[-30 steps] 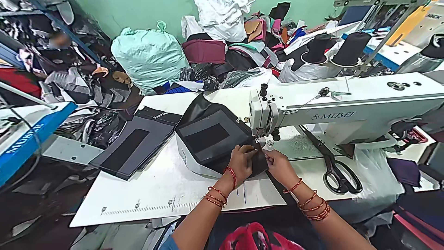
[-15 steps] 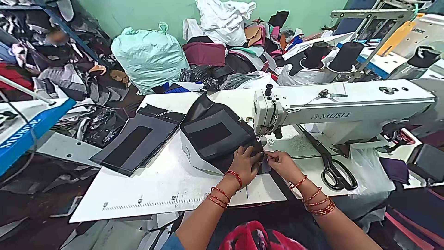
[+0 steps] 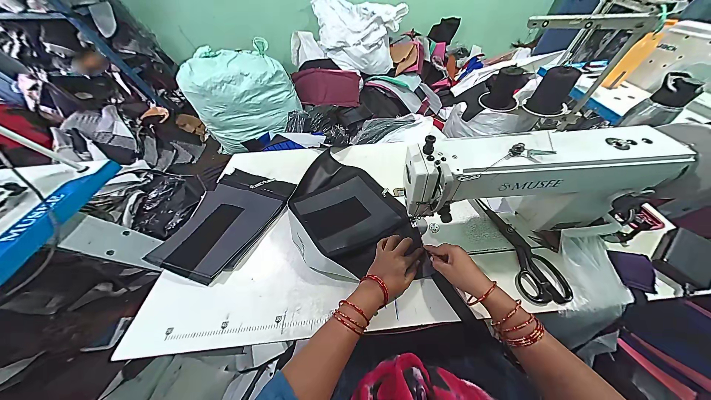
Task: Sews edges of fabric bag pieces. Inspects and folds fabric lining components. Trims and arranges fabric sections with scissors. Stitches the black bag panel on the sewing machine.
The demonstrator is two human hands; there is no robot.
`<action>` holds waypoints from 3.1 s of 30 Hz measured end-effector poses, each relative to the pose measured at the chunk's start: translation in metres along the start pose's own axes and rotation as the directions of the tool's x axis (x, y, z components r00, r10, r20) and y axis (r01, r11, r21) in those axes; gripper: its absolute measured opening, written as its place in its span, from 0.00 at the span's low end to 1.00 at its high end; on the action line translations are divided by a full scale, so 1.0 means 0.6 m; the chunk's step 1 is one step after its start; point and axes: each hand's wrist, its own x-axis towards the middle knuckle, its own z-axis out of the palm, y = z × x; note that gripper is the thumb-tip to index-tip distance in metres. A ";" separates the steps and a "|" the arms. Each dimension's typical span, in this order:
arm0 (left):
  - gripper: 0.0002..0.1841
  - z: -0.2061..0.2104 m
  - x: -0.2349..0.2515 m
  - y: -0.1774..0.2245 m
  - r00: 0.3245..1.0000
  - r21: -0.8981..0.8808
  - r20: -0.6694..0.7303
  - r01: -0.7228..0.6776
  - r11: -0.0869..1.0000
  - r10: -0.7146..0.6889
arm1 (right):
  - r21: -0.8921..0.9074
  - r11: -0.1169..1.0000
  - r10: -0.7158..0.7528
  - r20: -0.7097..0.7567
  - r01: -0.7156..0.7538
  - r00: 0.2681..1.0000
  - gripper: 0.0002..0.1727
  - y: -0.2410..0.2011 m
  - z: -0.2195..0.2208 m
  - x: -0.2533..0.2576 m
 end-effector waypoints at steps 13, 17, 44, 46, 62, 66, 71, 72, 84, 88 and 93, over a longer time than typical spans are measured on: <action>0.20 0.000 0.001 0.000 0.999 0.030 -0.007 -0.050 0.998 0.051 | -0.288 0.957 0.030 0.034 -0.019 0.999 0.24 -0.038 0.016 -0.014; 0.16 0.015 -0.002 -0.012 0.980 -0.098 -0.158 -0.141 0.985 0.124 | -0.402 0.915 0.044 0.071 -0.012 0.996 0.24 -0.043 0.029 -0.015; 0.21 0.009 0.025 -0.038 0.959 -0.029 -0.172 -0.234 0.972 0.226 | -0.566 0.822 -0.152 -0.108 0.064 0.982 0.17 -0.026 0.075 -0.004; 0.20 0.006 0.035 -0.045 0.956 -0.031 -0.189 -0.236 0.971 0.226 | -0.547 0.833 -0.186 -0.149 0.075 0.971 0.17 -0.025 0.076 0.008; 0.20 -0.014 0.070 -0.071 0.990 -0.162 -0.123 -0.096 0.982 0.076 | -0.278 0.959 0.045 -0.058 -0.059 0.997 0.25 -0.041 0.023 0.037; 0.23 -0.008 0.056 -0.061 0.998 -0.129 -0.065 -0.019 0.991 0.010 | -0.182 0.982 -0.078 -0.200 0.041 0.977 0.20 -0.010 0.036 0.009; 0.20 -0.007 0.046 -0.057 0.999 -0.154 -0.022 -0.041 0.987 0.038 | -0.224 0.973 -0.120 -0.284 0.056 0.951 0.19 0.000 0.053 0.000; 0.19 -0.006 0.045 -0.058 0.998 -0.173 -0.032 -0.052 0.984 0.047 | -0.255 0.966 -0.115 -0.285 0.040 0.952 0.19 -0.003 0.055 -0.003; 0.17 -0.002 0.036 -0.064 0.982 -0.249 -0.134 -0.166 0.954 0.136 | -0.433 0.899 -0.095 -0.063 0.058 0.994 0.23 -0.020 0.058 -0.022; 0.16 0.001 0.032 -0.066 0.975 -0.278 -0.158 -0.194 0.941 0.154 | -0.260 0.960 -0.120 -0.043 0.105 0.992 0.22 -0.006 0.032 -0.020; 0.17 0.000 0.032 -0.067 0.978 -0.291 -0.140 -0.187 0.938 0.151 | -0.251 0.962 -0.132 -0.078 0.109 0.988 0.22 -0.006 0.037 -0.021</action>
